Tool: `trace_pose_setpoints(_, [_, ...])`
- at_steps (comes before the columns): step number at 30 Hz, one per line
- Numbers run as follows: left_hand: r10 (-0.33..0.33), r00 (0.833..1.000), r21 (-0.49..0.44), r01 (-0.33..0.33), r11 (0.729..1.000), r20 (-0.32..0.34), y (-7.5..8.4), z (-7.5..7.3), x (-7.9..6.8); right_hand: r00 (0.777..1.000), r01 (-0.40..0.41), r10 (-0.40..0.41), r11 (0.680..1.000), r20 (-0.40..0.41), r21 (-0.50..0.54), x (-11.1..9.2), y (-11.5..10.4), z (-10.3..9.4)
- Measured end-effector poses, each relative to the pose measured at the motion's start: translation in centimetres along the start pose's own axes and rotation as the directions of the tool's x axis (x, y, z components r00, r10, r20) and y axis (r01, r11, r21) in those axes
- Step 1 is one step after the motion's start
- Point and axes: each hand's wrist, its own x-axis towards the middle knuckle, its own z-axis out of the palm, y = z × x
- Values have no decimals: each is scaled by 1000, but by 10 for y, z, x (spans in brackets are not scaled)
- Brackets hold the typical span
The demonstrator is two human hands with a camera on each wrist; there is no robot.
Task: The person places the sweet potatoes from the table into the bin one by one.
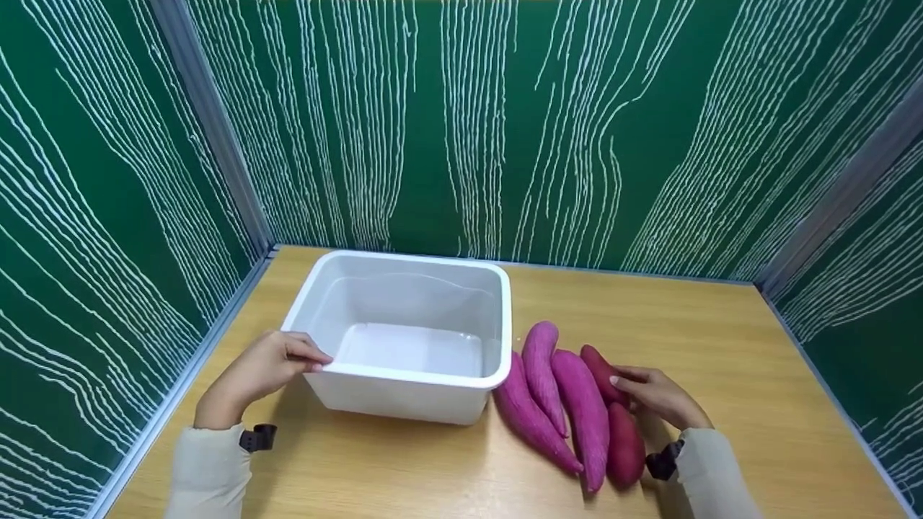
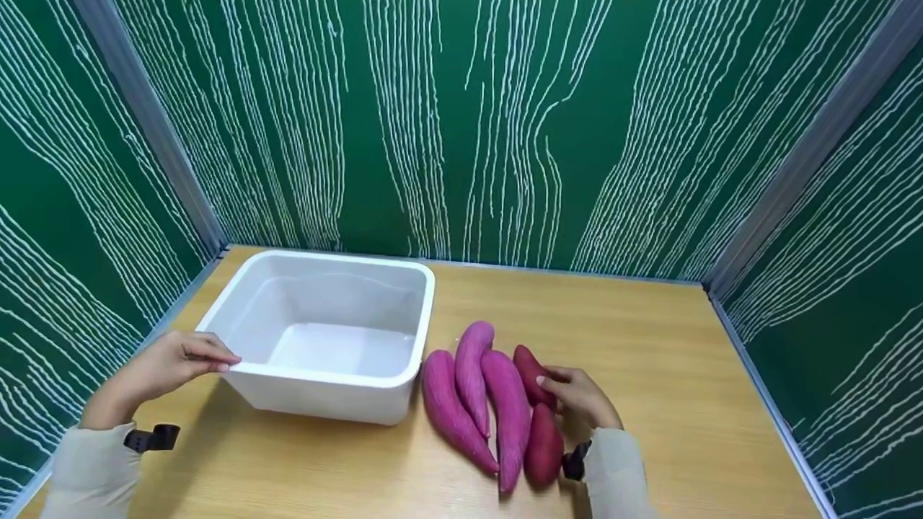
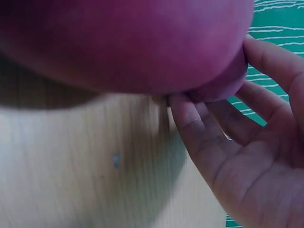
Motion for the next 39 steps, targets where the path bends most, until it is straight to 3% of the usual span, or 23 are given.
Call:
trace_pose_setpoints(9, [-21, 1000, -4, 21, 1000, 7, 0, 0, 1, 999, 6, -5, 1000, -38, 21, 0, 3, 5])
trace_pose_setpoints(15, [24, 1000, 2, -24, 1000, 6, -1, 0, 2, 998, 41, -39, 999, -44, 36, -1, 5, 6])
trace_pose_setpoints(20, [45, 999, 10, -45, 999, -2, -4, 0, 2, 998, 38, -39, 999, -53, -15, -1, 3, 6])
trace_pose_setpoints(31, [-19, 1000, -22, 19, 1000, 7, -3, -1, 3, 998, 39, -40, 999, -46, -26, 0, -2, 7])
trace_pose_setpoints(39, [-25, 1000, -30, 25, 999, 8, -5, 0, 2, 999, 27, -28, 999, -34, -25, -1, -4, 3])
